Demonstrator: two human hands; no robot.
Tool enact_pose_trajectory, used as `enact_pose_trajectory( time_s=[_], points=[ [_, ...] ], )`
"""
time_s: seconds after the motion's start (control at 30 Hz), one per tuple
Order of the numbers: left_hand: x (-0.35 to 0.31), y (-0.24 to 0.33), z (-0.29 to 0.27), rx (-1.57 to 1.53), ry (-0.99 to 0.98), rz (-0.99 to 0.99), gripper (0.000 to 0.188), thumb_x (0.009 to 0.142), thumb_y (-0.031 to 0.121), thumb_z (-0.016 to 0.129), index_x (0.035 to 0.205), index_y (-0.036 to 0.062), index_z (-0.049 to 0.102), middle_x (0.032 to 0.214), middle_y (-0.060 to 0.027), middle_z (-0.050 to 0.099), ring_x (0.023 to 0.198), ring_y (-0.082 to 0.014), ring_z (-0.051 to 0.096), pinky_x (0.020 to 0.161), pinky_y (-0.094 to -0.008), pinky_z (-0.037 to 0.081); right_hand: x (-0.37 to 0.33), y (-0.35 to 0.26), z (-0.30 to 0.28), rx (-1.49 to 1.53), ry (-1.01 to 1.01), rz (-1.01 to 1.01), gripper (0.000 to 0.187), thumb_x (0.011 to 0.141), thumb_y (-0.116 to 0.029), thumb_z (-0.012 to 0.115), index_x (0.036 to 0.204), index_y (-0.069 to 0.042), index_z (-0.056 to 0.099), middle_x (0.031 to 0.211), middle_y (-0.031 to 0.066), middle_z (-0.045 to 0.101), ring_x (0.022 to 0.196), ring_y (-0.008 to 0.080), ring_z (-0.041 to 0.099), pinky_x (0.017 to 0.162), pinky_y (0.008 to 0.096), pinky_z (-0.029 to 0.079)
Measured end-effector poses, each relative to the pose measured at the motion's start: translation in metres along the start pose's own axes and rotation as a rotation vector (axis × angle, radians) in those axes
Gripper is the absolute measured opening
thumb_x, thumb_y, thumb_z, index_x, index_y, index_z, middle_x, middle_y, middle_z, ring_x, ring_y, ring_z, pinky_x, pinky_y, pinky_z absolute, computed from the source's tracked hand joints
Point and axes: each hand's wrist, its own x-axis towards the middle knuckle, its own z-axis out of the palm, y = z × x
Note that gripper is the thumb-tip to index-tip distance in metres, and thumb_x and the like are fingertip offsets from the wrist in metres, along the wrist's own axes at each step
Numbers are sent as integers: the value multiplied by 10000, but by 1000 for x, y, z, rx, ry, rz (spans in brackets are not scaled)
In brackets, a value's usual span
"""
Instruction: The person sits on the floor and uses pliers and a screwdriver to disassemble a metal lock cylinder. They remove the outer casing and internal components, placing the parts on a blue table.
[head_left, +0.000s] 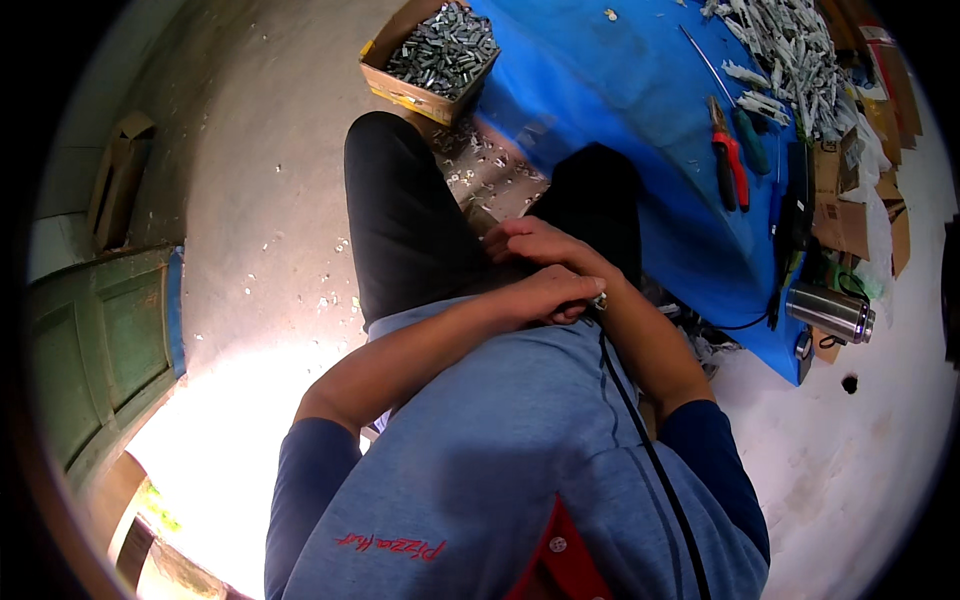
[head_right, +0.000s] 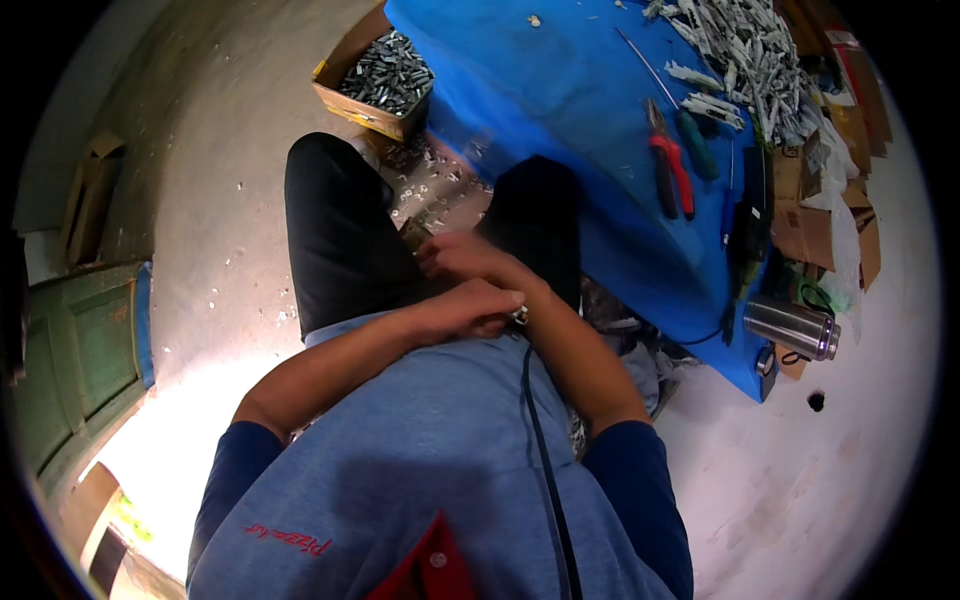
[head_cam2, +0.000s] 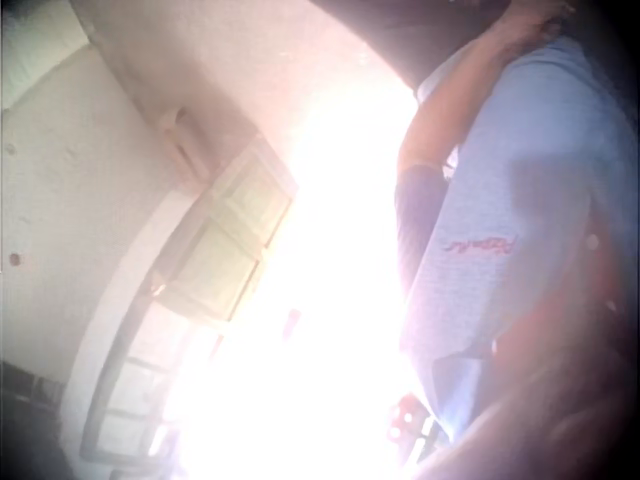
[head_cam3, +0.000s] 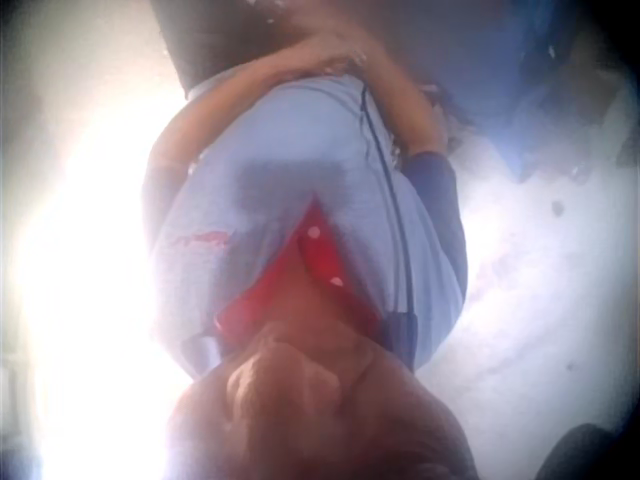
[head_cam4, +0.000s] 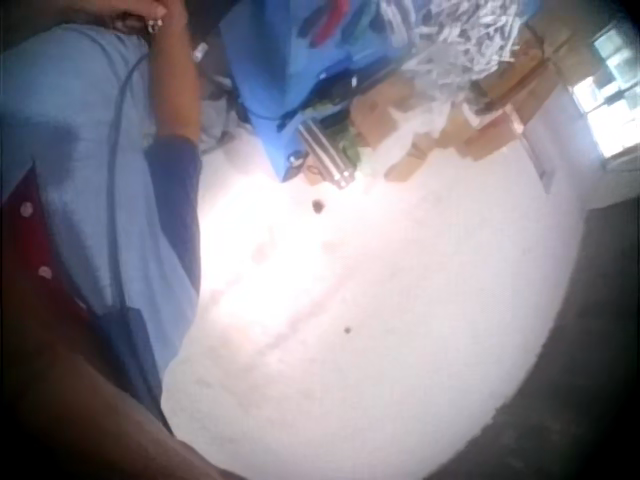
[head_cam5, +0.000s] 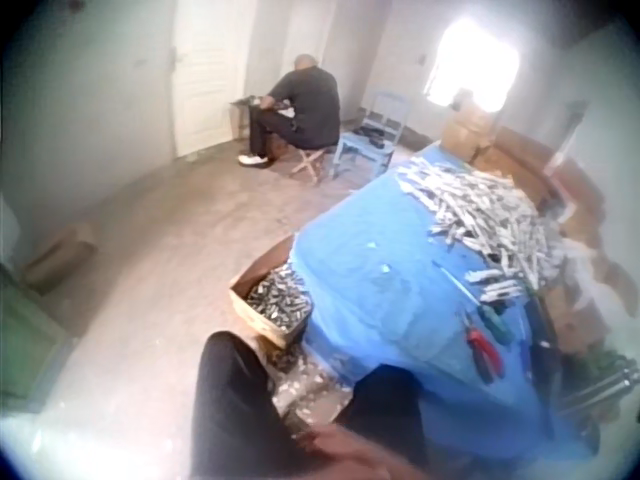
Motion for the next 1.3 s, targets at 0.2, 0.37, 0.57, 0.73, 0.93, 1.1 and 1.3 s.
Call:
enact_pose_trajectory(
  time_s=[0.2,0.37,0.57,0.73,0.93,1.1,1.3],
  points=[
    [-3,2,0,-48,61,-1,477,984,445,477,629,128,447,566,51,354,500,-67,278,475,-229,213,28,14,-3,-67,587,-269,326,862,-90,517,1155,25,604,1052,131,668,981,223,650,826,322,513],
    [-9,5,-5,-196,113,-39,485,986,441,468,624,120,436,540,45,337,476,-69,275,446,-231,195,-26,-23,-23,610,420,-83,278,964,-204,493,1120,-5,609,1030,112,667,934,192,657,811,320,522],
    [-17,5,-14,-389,122,-47,507,986,492,441,644,117,440,544,21,369,447,-73,295,428,-212,214,-88,-24,-12,731,364,-173,386,996,-324,437,1124,-1,605,989,109,662,839,179,626,785,297,505],
    [-14,8,-11,-364,119,-28,511,986,515,424,658,123,436,552,17,372,444,-72,294,425,-209,219,-116,-30,4,484,401,-184,366,978,-277,500,1177,12,604,964,74,660,765,145,608,677,260,485],
    [-13,2,-18,-478,177,-43,536,983,546,405,644,131,425,559,14,371,422,-78,271,406,-209,221,-117,-42,18,145,424,-199,316,921,-162,601,1156,49,610,1001,71,666,828,137,638,764,272,517],
    [-14,8,-13,-558,199,1,557,989,556,379,638,127,435,543,9,381,392,-85,274,379,-218,209,-97,-57,6,36,491,-140,274,910,-171,611,1079,42,638,834,71,664,731,129,632,640,276,527],
    [-17,7,-19,-562,221,-19,522,979,539,420,652,133,416,533,1,368,379,-104,261,383,-238,224,-16,-45,-31,256,430,-36,233,910,-184,640,1020,20,619,836,51,648,685,110,622,592,242,506]
  ],
)
